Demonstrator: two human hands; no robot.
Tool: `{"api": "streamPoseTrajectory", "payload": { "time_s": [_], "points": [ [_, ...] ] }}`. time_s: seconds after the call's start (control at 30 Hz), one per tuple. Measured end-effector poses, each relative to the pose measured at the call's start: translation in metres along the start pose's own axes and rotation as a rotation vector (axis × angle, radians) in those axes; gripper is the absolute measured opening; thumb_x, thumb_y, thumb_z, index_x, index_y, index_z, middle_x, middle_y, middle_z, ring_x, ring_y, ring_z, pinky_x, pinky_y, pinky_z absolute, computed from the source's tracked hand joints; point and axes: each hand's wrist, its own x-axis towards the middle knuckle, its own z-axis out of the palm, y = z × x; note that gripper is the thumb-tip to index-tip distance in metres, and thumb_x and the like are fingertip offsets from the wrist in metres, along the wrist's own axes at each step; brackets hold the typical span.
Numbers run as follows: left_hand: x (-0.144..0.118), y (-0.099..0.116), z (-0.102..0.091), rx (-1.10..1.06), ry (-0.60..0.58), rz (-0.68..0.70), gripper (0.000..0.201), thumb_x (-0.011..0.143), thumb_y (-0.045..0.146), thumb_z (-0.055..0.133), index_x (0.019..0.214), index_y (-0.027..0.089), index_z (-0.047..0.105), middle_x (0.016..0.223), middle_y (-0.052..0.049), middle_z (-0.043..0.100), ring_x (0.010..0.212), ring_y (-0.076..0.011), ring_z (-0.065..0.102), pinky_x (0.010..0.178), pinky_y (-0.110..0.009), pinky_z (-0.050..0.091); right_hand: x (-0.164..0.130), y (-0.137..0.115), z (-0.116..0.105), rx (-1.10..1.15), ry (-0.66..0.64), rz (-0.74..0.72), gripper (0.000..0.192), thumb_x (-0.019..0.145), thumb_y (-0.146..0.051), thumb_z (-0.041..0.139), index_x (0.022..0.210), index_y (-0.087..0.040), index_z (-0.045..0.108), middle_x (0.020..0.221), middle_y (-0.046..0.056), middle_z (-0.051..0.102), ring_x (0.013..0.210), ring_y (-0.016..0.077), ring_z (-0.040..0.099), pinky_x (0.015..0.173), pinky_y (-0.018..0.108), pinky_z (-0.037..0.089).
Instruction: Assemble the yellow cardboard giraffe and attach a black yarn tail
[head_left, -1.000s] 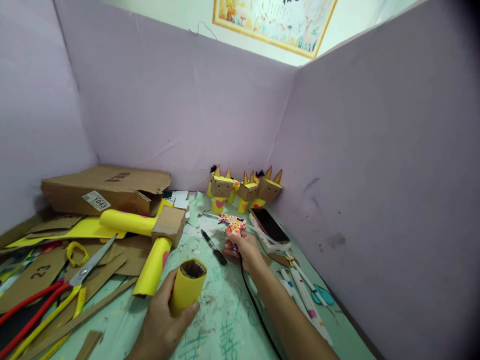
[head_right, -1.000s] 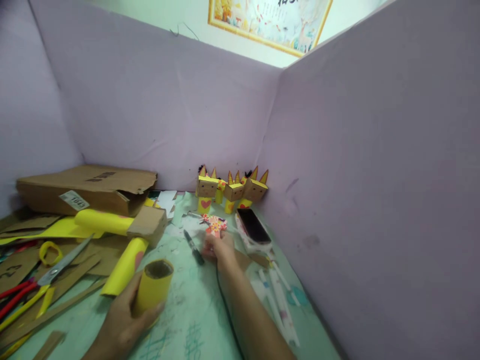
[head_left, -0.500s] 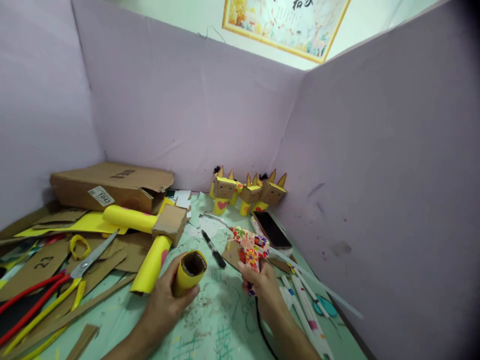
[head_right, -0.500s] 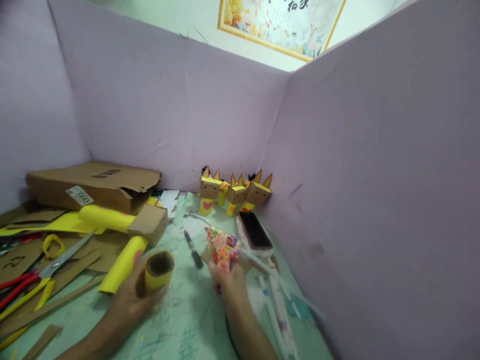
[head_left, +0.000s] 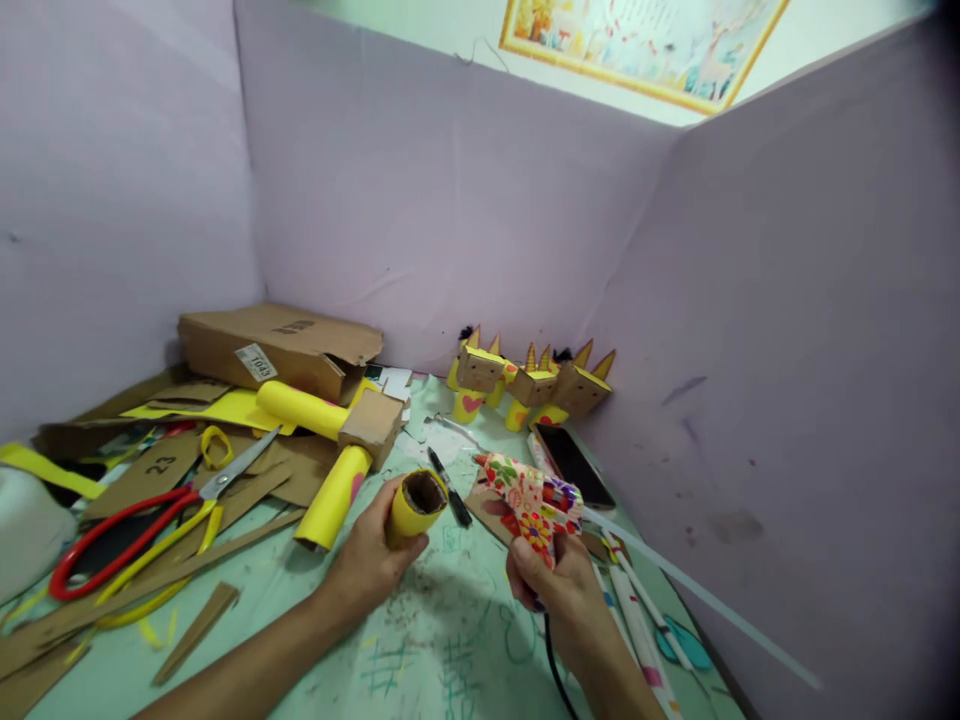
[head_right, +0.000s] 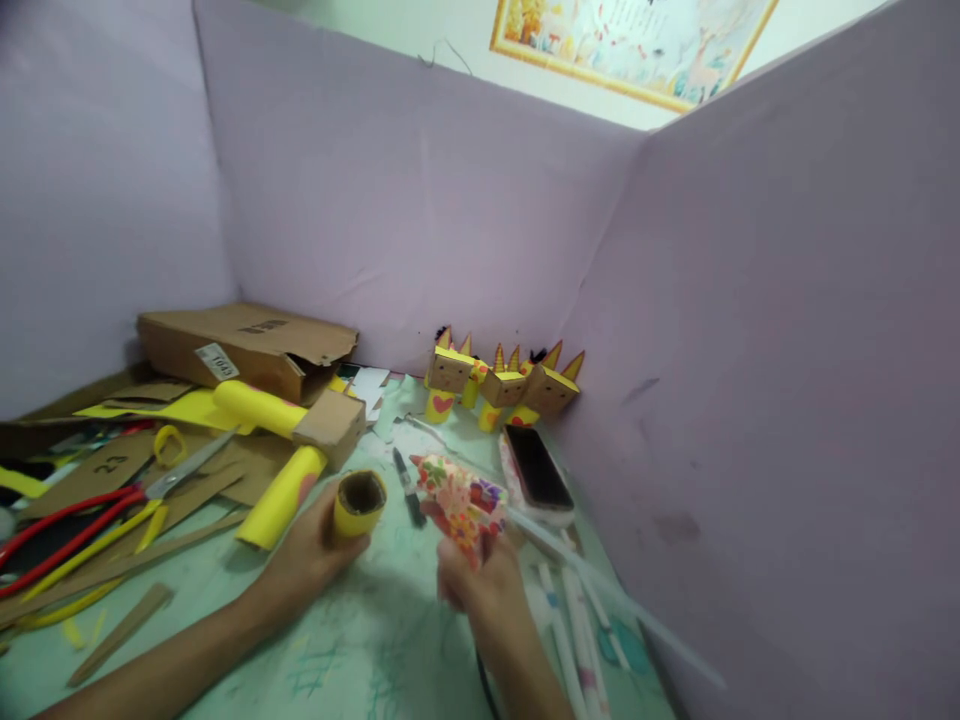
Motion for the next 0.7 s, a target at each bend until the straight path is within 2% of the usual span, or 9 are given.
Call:
{"api": "streamPoseTrajectory", "payload": {
  "time_s": [0.1,0.2,0.47,0.6,0.7],
  "points": [
    [0.001,0.001,0.0,0.04,0.055,-0.011,0.039,0.065,0.016,0.058,0.104,0.017,0.055,0.102,-0.007,0.064,0.098,-0.0247,0.058,0.088,-0.039,0.045,-0.002,-0.004,-0.001,-0.072,-0.089,-0.012,0.046,0.07,-0.053,0.059,0.093,-0.014,0.067,0.04,-0.005,0.038,0.041,0.0107,0.031,0.039,0.023,0.028],
    [0.002,-0.001,0.0,0.063,0.101,-0.002,0.037,0.064,0.015,0.059,0.101,0.017,0.056,0.101,-0.007,0.064,0.097,-0.0249,0.058,0.087,-0.039,0.045,-0.002,-0.003,-0.003,-0.114,-0.089,-0.005,0.044,0.07,-0.053,0.058,0.092,-0.016,0.067,0.042,-0.005,0.037,0.041,0.0109,0.031,0.04,0.023,0.028],
    [-0.002,0.006,-0.003,0.065,-0.025,0.018,0.048,0.063,0.008,0.055,0.11,0.017,0.054,0.107,-0.008,0.063,0.102,-0.0251,0.057,0.088,-0.039,0.045,-0.008,0.002,-0.002,-0.166,-0.208,-0.03,0.049,0.077,-0.059,0.046,0.091,-0.017,0.066,0.045,-0.005,0.035,0.042,0.0108,0.028,0.042,0.024,0.027],
    [-0.003,0.002,-0.004,0.108,-0.03,0.014,0.048,0.063,0.009,0.056,0.11,0.018,0.054,0.107,-0.008,0.063,0.101,-0.0264,0.057,0.09,-0.042,0.043,-0.009,0.006,-0.005,-0.25,-0.188,-0.021,0.043,0.079,-0.056,0.046,0.084,-0.018,0.066,0.046,-0.004,0.036,0.043,0.0111,0.03,0.043,0.024,0.028],
    [-0.003,-0.004,-0.004,0.17,-0.008,0.09,0.046,0.064,0.008,0.054,0.11,0.019,0.053,0.11,-0.007,0.062,0.103,-0.0254,0.056,0.095,-0.044,0.039,-0.01,0.006,-0.008,-0.289,-0.153,0.001,0.04,0.079,-0.054,0.048,0.083,-0.018,0.066,0.045,-0.004,0.036,0.044,0.0113,0.03,0.045,0.024,0.029]
  ]
}}
